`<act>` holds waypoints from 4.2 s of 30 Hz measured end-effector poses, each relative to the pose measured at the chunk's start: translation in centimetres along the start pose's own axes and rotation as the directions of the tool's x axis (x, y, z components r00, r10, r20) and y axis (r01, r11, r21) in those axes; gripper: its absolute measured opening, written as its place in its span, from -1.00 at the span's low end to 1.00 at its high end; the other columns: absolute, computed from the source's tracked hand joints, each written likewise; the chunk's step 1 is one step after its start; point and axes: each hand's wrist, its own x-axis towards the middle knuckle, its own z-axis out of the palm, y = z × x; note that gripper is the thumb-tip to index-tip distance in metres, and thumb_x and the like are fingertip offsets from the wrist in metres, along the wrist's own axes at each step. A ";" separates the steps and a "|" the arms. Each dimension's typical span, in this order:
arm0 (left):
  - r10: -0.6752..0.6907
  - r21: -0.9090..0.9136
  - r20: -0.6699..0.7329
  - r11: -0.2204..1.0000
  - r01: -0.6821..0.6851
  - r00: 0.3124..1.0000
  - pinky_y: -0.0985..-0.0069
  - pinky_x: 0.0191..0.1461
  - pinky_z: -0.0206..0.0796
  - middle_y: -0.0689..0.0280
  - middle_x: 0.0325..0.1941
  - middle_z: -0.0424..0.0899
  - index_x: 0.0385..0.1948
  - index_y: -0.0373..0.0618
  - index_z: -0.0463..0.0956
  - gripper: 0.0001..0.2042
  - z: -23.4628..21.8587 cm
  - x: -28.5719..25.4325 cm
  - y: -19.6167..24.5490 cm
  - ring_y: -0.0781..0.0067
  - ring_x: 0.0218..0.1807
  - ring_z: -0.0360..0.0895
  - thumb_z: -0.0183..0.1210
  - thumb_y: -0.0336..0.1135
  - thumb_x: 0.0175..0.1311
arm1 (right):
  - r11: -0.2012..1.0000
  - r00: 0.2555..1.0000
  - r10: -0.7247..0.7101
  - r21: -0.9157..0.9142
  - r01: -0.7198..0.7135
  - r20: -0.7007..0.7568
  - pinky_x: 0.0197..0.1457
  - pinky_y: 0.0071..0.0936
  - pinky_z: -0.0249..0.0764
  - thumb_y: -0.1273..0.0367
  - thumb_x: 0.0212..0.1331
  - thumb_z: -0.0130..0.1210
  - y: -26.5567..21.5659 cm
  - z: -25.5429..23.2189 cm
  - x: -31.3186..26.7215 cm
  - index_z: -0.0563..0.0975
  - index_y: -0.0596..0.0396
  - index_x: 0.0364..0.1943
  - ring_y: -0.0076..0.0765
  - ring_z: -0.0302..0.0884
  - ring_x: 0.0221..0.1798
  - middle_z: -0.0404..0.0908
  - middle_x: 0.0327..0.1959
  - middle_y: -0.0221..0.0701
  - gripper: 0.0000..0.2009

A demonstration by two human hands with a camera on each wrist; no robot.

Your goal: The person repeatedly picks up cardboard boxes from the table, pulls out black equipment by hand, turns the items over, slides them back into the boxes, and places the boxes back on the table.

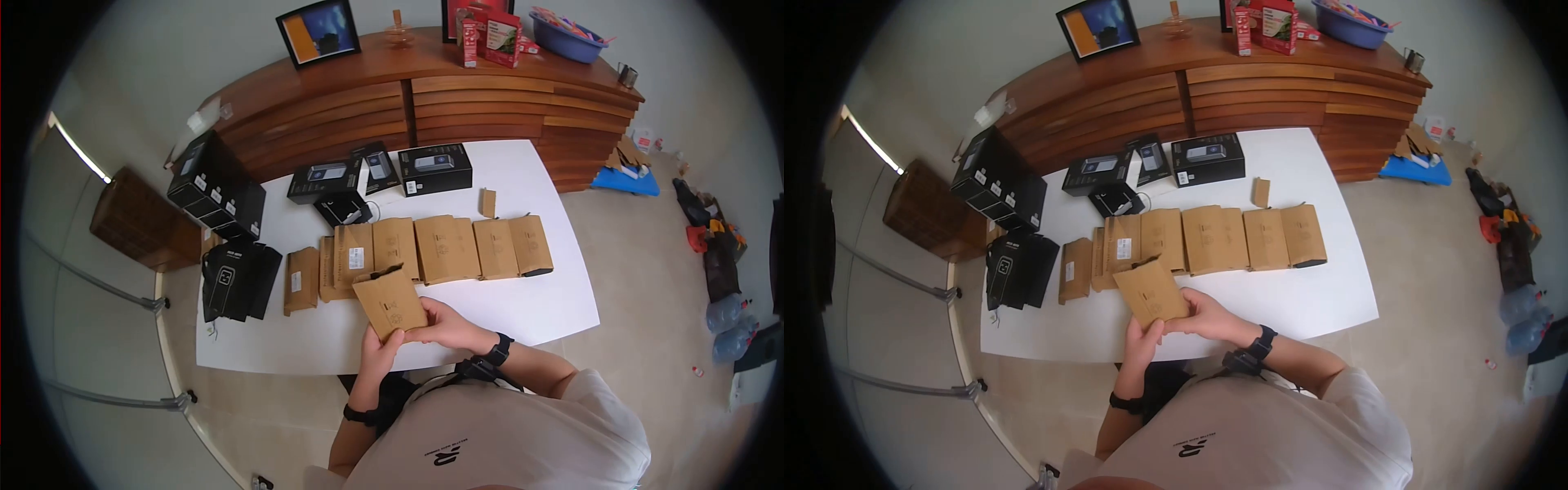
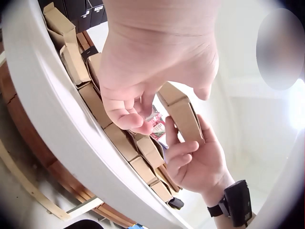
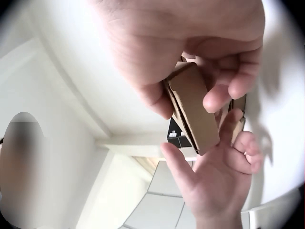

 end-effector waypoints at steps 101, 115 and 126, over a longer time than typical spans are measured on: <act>-0.105 -0.308 0.039 0.945 0.112 0.994 0.34 0.35 0.24 0.29 0.35 0.26 0.47 -0.02 -0.10 0.10 -2.6 -0.9 -0.6 0.28 0.37 0.27 0.35 -0.53 -0.28 | 0.987 0.991 -0.122 -0.112 0.115 -0.056 -0.39 -0.63 0.51 0.53 0.23 0.12 -2.1 -6.6 -0.1 0.46 0.16 0.11 -0.60 0.53 -0.43 0.60 -0.25 -0.43 -0.65; -0.036 -0.346 0.055 0.937 0.052 0.998 0.37 0.46 0.09 0.32 0.39 0.26 0.48 -0.05 -0.08 0.08 -2.9 -0.4 -1.6 0.31 0.46 0.18 0.40 -0.46 -0.22 | 0.974 0.981 -0.184 -0.145 0.175 -0.055 0.04 -0.55 0.50 0.57 0.12 0.20 -2.0 -6.4 -0.2 0.53 0.19 0.07 -0.57 0.55 -0.05 0.63 -0.08 -0.43 -0.63; -0.118 -0.112 0.025 0.986 0.120 0.993 0.31 0.26 0.35 0.18 0.39 0.26 0.47 -0.11 -0.11 0.10 -4.8 -2.0 0.6 0.23 0.37 0.31 0.49 -0.37 -0.18 | 0.938 0.916 -0.346 -0.060 0.341 -0.205 -0.48 -0.57 0.51 0.60 0.10 0.14 -3.3 -9.0 -0.7 0.55 0.23 -0.06 -0.49 0.59 -0.49 0.63 -0.37 -0.37 -0.72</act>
